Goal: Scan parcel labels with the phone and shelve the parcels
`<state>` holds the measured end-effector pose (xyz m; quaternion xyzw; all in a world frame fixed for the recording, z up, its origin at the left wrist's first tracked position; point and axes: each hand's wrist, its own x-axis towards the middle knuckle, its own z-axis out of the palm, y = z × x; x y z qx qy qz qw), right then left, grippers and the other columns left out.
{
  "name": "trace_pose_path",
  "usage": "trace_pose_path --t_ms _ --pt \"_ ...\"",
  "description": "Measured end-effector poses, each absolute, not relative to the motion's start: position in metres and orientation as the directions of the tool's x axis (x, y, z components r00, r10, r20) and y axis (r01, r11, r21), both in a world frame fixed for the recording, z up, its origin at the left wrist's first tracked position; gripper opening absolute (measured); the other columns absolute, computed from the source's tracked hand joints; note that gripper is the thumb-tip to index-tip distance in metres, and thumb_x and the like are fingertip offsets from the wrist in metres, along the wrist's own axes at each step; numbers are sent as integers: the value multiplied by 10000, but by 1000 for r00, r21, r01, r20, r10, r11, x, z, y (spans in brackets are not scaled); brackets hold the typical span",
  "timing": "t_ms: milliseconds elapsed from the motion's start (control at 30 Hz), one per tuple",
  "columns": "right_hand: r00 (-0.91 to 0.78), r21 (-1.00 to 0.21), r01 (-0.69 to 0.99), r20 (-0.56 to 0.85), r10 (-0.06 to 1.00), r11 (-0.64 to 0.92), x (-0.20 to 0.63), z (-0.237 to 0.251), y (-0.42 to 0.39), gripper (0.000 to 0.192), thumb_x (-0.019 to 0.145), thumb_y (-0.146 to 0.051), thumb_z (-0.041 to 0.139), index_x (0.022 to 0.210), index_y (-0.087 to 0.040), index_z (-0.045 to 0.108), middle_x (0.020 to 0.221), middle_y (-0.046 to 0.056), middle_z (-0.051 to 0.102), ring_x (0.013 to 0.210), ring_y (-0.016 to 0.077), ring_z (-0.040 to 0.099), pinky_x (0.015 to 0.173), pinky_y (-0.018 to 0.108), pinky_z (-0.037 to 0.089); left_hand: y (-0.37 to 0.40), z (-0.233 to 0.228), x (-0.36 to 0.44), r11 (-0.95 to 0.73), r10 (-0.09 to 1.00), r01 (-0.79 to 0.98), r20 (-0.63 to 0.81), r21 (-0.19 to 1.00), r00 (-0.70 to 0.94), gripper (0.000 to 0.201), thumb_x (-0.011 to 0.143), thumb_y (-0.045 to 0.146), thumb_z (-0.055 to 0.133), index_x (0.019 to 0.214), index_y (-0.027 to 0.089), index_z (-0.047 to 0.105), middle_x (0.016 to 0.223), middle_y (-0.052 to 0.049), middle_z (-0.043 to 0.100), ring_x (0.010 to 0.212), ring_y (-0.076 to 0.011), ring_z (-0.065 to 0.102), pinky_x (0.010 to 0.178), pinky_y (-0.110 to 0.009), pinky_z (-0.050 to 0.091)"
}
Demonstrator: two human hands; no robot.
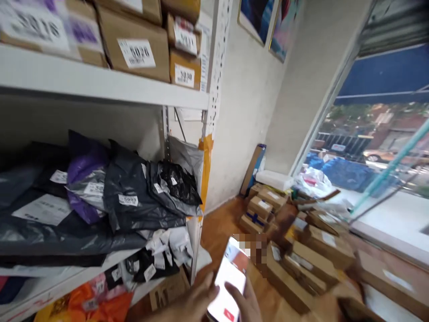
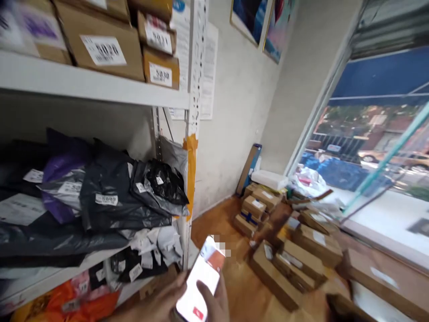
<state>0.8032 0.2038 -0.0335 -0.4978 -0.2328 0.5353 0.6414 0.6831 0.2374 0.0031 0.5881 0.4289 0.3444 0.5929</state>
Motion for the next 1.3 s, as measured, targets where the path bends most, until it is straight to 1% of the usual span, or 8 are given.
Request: trace_pose_path --t_ms 100,167,300,433,767,933,1067,1300 --pt "212 -743 -662 -316 925 -102 783 -34 217 651 594 -447 828 1141 -234 546 952 51 750 802 278 702 722 414 561 235 -15 658 520 659 -16 -389 854 644 817 638 831 460 1376 635 167 1236 1 631 1010 -358 629 711 -561 469" --pt "198 -691 -716 -338 920 -100 772 -35 222 642 590 -404 825 1131 -224 530 965 39 753 799 245 693 736 371 542 231 -26 647 612 640 -63 -447 788 625 968 584 868 481 1403 592 45 1259 0 619 1060 -354 598 785 -557 445" --pt "243 -772 -627 -326 914 -109 758 -45 221 537 625 -336 738 1108 -201 546 965 42 745 843 240 669 734 341 516 222 -32 638 657 682 -152 -496 738 538 1141 609 841 541 1476 417 -69 1319 -94 568 1005 -323 609 846 -503 447" --pt "290 -863 -494 -276 916 -104 758 -59 217 465 662 -318 691 1097 -209 570 1015 39 722 938 257 645 830 366 489 220 -29 641 726 637 -205 -528 657 562 1264 558 817 633 1498 308 -43 1331 -172 532 980 -317 613 777 -410 472" --pt "330 -878 -462 -302 894 -126 778 -77 204 324 726 -372 657 1005 -215 609 905 24 716 842 247 634 740 349 486 218 -59 654 733 616 -189 -521 653 590 905 738 688 594 1464 391 143 1283 -127 566 1015 -311 610 676 -371 520" --pt "262 -844 -502 -358 896 -190 786 -63 196 411 681 -352 659 1072 -233 618 964 22 733 826 247 654 701 336 507 221 -62 657 739 602 -181 -516 649 610 894 765 653 586 1481 394 118 1263 -136 573 940 -307 632 506 -302 521" --pt "230 -815 -556 -337 913 -161 790 -58 192 435 648 -338 626 1071 -241 629 972 11 740 892 252 659 749 338 506 222 -64 657 757 589 -215 -501 618 634 884 782 664 549 1498 327 155 1279 -167 563 889 -299 647 472 -295 529" --pt "145 -803 -557 -347 927 -213 796 -62 185 494 634 -278 551 1118 -219 624 1017 18 738 917 257 654 769 351 489 221 -61 655 764 589 -267 -465 587 661 872 832 569 553 1505 367 37 1330 -151 528 804 -247 649 445 -293 537"
